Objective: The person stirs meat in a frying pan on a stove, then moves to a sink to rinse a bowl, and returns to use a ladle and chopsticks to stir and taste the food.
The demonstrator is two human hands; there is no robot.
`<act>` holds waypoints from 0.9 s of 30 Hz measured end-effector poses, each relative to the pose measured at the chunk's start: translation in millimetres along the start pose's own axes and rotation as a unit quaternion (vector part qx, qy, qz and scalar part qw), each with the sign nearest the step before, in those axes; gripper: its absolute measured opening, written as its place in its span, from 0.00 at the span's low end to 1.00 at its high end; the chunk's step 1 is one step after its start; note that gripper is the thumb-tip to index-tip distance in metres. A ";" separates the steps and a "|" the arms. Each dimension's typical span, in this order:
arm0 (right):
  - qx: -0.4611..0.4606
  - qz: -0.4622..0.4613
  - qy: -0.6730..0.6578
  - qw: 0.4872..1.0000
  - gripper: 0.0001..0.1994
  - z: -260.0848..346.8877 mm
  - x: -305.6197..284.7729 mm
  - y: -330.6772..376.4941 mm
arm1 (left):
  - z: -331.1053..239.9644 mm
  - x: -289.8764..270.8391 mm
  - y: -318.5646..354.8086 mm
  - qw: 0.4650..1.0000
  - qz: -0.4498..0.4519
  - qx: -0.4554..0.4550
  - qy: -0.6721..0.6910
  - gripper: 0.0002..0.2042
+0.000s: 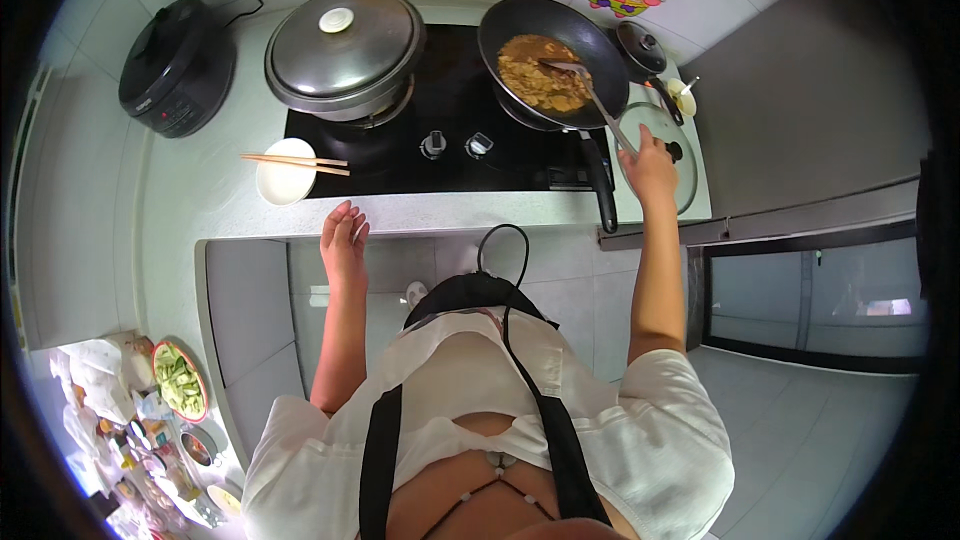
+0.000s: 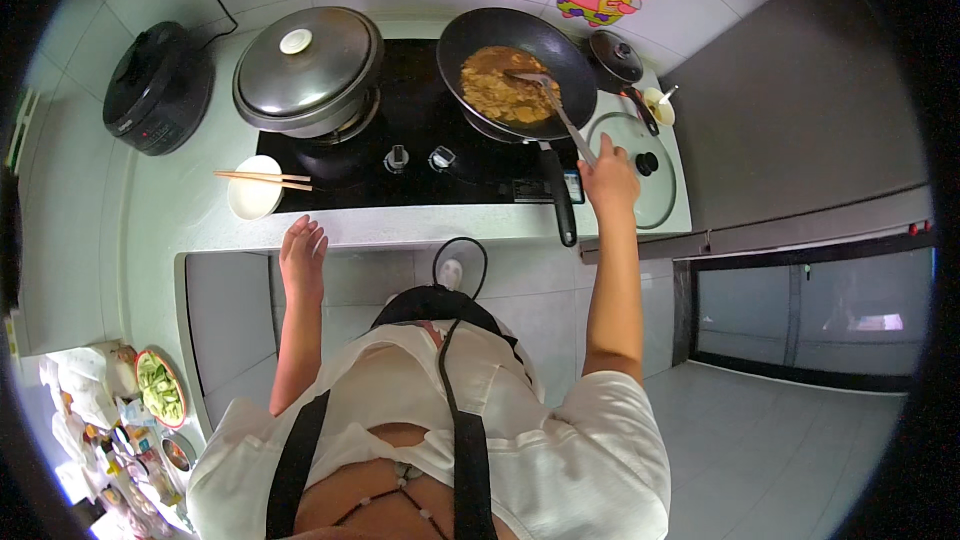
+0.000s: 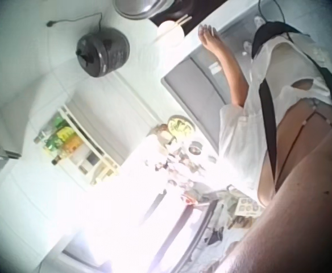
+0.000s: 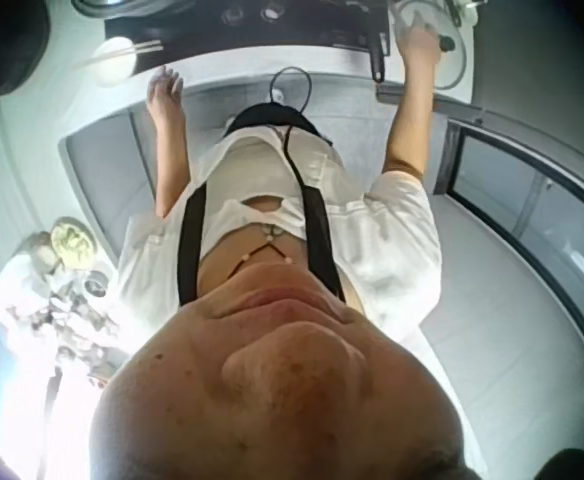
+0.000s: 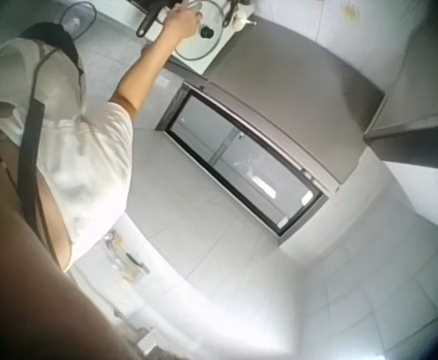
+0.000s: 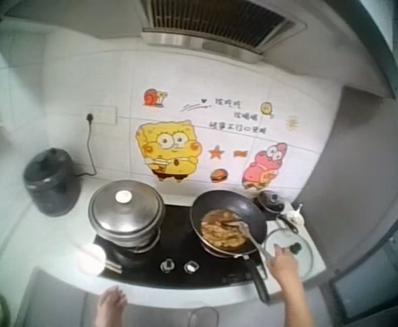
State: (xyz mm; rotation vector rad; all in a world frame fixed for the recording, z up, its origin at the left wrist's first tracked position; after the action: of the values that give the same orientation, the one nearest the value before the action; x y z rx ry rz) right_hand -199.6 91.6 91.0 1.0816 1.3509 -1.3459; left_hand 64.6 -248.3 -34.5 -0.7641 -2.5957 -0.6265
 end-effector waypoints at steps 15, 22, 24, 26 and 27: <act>-0.224 0.097 0.022 0.969 0.14 -78.3 -39.1 -88.5 | 88.2 96.3 57.6 1.000 -0.015 0.009 0.021 0.11; -0.279 0.097 0.090 0.951 0.11 -107.5 -105.3 -115.7 | 135.7 159.7 84.7 0.998 -0.030 0.025 0.044 0.10; -0.295 0.105 0.138 0.940 0.11 -105.2 -108.0 -122.2 | 142.0 171.6 91.8 0.997 -0.038 0.036 0.057 0.10; -0.314 0.109 0.129 0.934 0.10 -104.2 -96.8 -128.9 | 144.6 174.4 99.2 0.996 -0.047 0.043 0.058 0.11; -0.324 0.108 0.125 0.931 0.10 -101.6 -90.5 -133.0 | 143.0 174.4 103.5 0.996 -0.055 0.046 0.054 0.11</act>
State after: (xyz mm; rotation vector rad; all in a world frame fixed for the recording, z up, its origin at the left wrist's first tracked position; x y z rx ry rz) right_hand -314.3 192.4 204.6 0.9160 1.6446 -0.5346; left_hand -43.5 -25.1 -43.0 -0.5450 -2.5597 -0.5589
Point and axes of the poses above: each hand's wrist, its own y-axis away from the middle knuckle, its own x-axis out of the palm, z = x × y, the point moved 3 cm from there along -y, towards the middle knuckle, and after that the axes turned 9 degrees about x, right-handed, at the moved point
